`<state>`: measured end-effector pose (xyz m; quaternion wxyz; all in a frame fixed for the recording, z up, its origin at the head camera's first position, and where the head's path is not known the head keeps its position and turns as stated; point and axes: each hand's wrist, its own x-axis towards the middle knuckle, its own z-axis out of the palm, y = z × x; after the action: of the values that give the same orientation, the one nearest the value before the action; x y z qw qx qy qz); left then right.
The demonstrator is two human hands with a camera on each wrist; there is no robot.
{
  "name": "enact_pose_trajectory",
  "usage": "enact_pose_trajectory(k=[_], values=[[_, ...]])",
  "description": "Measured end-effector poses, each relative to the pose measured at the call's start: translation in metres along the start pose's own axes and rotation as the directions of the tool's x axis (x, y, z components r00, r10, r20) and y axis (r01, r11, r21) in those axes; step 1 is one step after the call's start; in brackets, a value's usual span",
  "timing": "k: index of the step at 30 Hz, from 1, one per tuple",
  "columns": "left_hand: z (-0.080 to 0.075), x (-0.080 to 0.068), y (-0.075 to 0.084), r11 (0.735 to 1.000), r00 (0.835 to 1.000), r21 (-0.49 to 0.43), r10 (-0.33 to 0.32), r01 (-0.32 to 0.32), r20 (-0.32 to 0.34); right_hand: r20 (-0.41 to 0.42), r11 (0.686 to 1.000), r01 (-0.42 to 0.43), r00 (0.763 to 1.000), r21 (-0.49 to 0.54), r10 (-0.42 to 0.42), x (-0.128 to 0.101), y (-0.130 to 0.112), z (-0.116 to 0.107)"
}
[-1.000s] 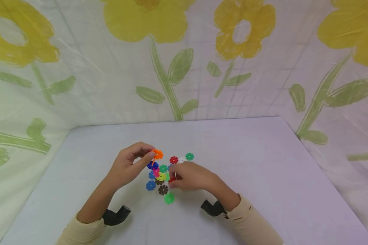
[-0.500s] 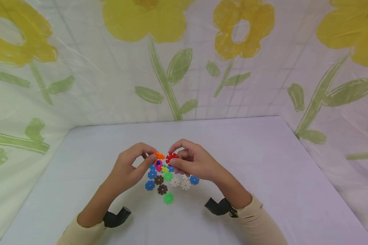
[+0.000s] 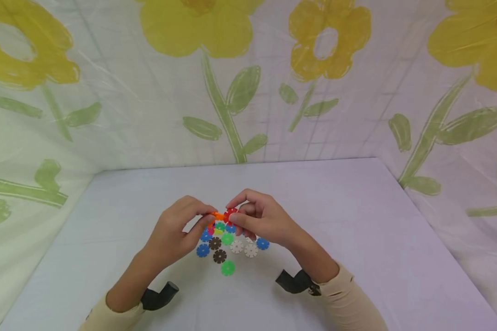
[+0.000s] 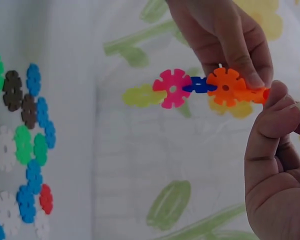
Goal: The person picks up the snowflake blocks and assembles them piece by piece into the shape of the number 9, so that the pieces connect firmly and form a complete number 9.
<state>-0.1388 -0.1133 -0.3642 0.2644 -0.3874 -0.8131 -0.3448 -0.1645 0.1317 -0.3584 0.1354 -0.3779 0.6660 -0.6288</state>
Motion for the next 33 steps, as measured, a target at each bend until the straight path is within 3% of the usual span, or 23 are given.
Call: enact_pose_trajectory(k=[5, 8, 12, 17, 20, 28, 33], values=[[0.001, -0.001, 0.005, 0.996, 0.995, 0.035, 0.083, -0.081, -0.057, -0.011, 0.999, 0.022, 1.000, 0.027, -0.021, -0.001, 0.001, 0.003], [0.005, -0.001, 0.006, 0.986, 0.979, 0.062, 0.161, -0.155, -0.123, -0.012, 0.998, 0.044, 0.999, 0.042, -0.044, -0.002, 0.002, 0.004], [0.007, 0.000, 0.009, 0.973, 0.956, 0.104, 0.224, -0.207, -0.192, -0.016, 0.996, 0.066, 0.998, 0.052, -0.065, -0.004, -0.001, 0.009], [0.009, 0.000, 0.014, 0.963, 0.932, 0.133, 0.260, -0.233, -0.253, -0.042, 0.995, 0.075, 0.996, 0.059, -0.073, -0.004, -0.003, 0.018], [0.011, 0.000, 0.013, 0.965, 0.929, 0.135, 0.255, -0.226, -0.269, -0.067, 0.996, 0.065, 0.996, 0.058, -0.061, -0.002, 0.000, 0.024], [0.009, 0.000, 0.002, 0.987, 0.970, 0.039, 0.158, -0.153, -0.186, -0.089, 0.994, 0.039, 0.996, 0.100, -0.030, 0.003, 0.011, 0.022], [0.004, 0.000, -0.006, 0.997, 0.995, -0.059, 0.038, -0.044, -0.093, -0.092, 0.991, 0.054, 0.995, 0.124, -0.043, 0.007, 0.015, 0.017]])
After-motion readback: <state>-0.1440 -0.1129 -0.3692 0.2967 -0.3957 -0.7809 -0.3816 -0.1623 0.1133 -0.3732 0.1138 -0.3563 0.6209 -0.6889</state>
